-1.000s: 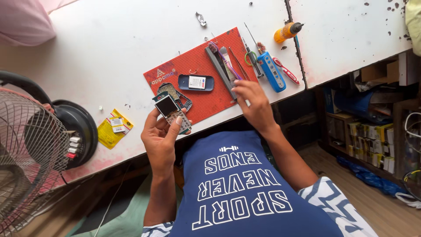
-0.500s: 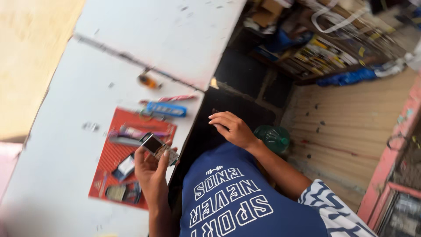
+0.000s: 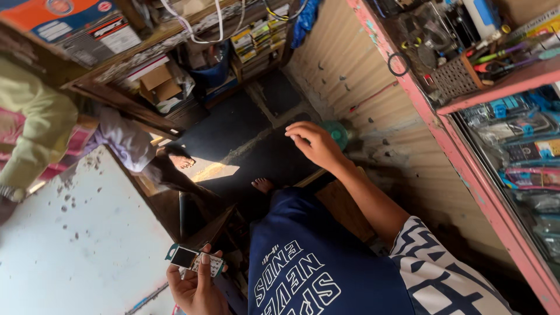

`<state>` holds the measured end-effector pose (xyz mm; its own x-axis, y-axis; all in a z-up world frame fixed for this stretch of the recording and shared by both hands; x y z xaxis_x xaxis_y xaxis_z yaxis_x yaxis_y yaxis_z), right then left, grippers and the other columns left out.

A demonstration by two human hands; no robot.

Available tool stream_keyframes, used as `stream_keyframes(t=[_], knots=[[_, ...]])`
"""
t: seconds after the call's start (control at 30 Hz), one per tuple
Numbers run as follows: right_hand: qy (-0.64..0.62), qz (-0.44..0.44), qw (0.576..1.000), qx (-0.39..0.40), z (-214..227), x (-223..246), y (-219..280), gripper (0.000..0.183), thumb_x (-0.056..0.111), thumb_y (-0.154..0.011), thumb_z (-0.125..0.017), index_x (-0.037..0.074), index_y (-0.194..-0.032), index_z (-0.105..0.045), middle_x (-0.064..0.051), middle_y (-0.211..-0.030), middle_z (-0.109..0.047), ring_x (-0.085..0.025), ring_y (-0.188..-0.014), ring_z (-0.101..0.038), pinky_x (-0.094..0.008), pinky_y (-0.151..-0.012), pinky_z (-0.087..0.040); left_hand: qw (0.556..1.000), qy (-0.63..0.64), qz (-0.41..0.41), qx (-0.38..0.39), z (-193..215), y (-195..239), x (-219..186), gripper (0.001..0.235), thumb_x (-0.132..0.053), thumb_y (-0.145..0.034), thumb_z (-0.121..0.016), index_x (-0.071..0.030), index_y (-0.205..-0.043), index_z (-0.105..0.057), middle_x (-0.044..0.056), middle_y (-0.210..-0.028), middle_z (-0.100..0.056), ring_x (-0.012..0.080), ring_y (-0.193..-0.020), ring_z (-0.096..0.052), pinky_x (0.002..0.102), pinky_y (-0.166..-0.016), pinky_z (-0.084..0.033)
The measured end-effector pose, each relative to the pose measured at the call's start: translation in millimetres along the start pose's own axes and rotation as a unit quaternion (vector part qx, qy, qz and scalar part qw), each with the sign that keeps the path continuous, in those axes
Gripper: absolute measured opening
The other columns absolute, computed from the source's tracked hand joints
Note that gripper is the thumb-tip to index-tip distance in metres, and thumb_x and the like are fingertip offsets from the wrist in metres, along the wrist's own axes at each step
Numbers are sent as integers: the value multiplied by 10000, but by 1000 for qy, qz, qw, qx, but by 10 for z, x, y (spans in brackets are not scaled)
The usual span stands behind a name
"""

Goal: The person cleans the keypad area of a disassembled mobile phone using a toothbrush and a liquid from a bottle, then uses a hot air gun on the keypad. The phone remains disassembled throughout the clip.

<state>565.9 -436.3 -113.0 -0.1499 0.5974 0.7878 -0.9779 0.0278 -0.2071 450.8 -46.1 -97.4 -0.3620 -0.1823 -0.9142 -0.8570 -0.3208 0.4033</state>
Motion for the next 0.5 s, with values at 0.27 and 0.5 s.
stream_keyframes(t=[0.27,0.5], knots=[[159,13,977,-140,692,-368,-80,127,36,-952,-702,69,-1074,-705,-79,-1098,-732,-292,-1029,-697,-416,-897,-537,996,-59,29,64,-650,-538,-129,386,-20,-971,-633,-21,-1310,-450,279,-1071,-708,320,-878,-756,352,-605,-630],[392,-15,891,-229,2255,-1186,-328,276,-82,-923,-664,57,-1158,-700,-136,-1114,-684,-366,-1094,-591,-496,-967,-446,992,-37,16,122,-1012,-733,-146,392,3,-951,-645,3,-1290,-448,294,-1075,-717,318,-866,-754,361,-593,-626]])
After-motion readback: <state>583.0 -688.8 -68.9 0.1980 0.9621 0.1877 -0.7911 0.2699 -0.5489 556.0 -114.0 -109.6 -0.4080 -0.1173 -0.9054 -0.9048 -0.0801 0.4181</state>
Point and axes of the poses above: each hand's wrist, its own y-axis away from the middle knuckle, its own z-axis out of the back of the hand, x = y × z, the point moved 6 cm from there along -y, towards the middle knuckle
